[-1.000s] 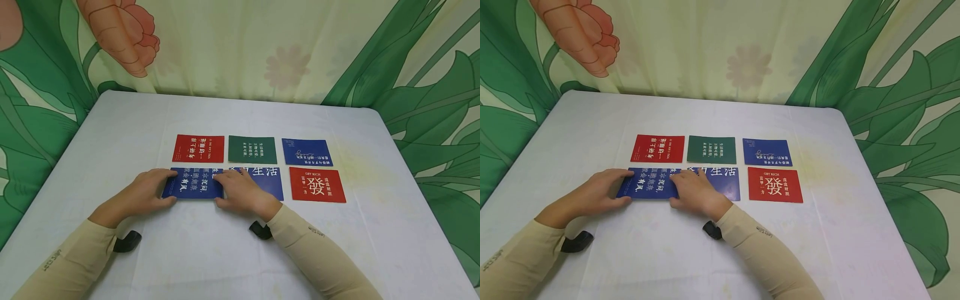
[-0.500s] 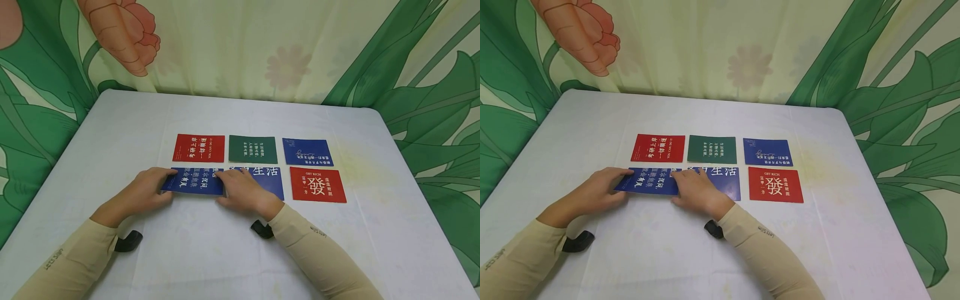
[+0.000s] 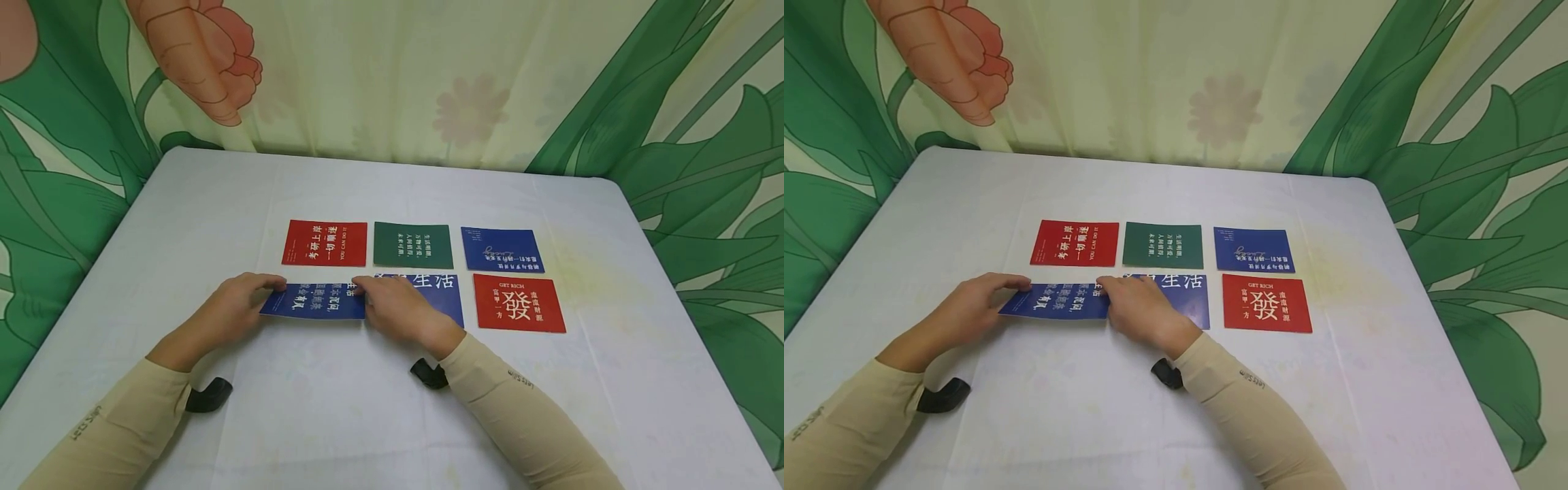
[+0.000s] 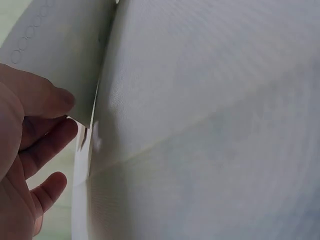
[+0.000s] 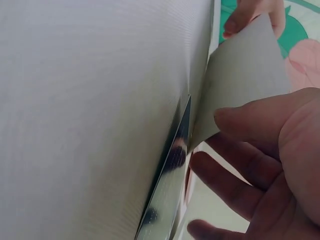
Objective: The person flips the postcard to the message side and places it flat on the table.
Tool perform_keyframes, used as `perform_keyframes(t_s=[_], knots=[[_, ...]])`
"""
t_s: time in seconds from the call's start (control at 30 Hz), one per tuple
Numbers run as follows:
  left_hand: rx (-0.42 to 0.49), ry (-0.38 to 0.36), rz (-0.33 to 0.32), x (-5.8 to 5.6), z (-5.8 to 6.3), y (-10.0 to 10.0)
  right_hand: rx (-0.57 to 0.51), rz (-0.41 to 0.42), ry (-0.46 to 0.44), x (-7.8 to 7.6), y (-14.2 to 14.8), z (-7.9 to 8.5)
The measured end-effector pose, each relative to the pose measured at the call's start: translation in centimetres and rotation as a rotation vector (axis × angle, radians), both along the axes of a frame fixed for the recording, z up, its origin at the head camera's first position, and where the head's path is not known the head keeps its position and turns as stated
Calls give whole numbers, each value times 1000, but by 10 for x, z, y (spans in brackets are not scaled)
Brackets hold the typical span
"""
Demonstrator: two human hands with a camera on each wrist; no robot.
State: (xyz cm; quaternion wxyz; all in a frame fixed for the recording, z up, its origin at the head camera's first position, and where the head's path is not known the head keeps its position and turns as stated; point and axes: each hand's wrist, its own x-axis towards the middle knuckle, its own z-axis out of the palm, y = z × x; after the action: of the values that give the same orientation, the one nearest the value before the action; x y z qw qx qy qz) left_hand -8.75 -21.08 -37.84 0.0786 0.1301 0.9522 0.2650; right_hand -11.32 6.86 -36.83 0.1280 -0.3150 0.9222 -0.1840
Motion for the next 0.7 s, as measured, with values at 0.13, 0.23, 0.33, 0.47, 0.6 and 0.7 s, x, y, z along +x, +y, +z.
perform_keyframes(t_s=[0.13,0.23,0.33,0.47,0.6,0.7], knots=[[73,74,-3,1,-4,-4,-66,-6,-23,0,2,-1],[118,135,3,1,-5,-5,-167,-35,0,2,3,0],[141,167,14,3,-4,-5,-269,-60,60,3,6,-1],[168,129,50,4,0,-5,-361,-73,109,4,7,-3],[194,98,93,5,4,-4,-426,-91,110,5,7,-4],[234,93,131,6,6,-4,-468,-121,72,5,6,-4]])
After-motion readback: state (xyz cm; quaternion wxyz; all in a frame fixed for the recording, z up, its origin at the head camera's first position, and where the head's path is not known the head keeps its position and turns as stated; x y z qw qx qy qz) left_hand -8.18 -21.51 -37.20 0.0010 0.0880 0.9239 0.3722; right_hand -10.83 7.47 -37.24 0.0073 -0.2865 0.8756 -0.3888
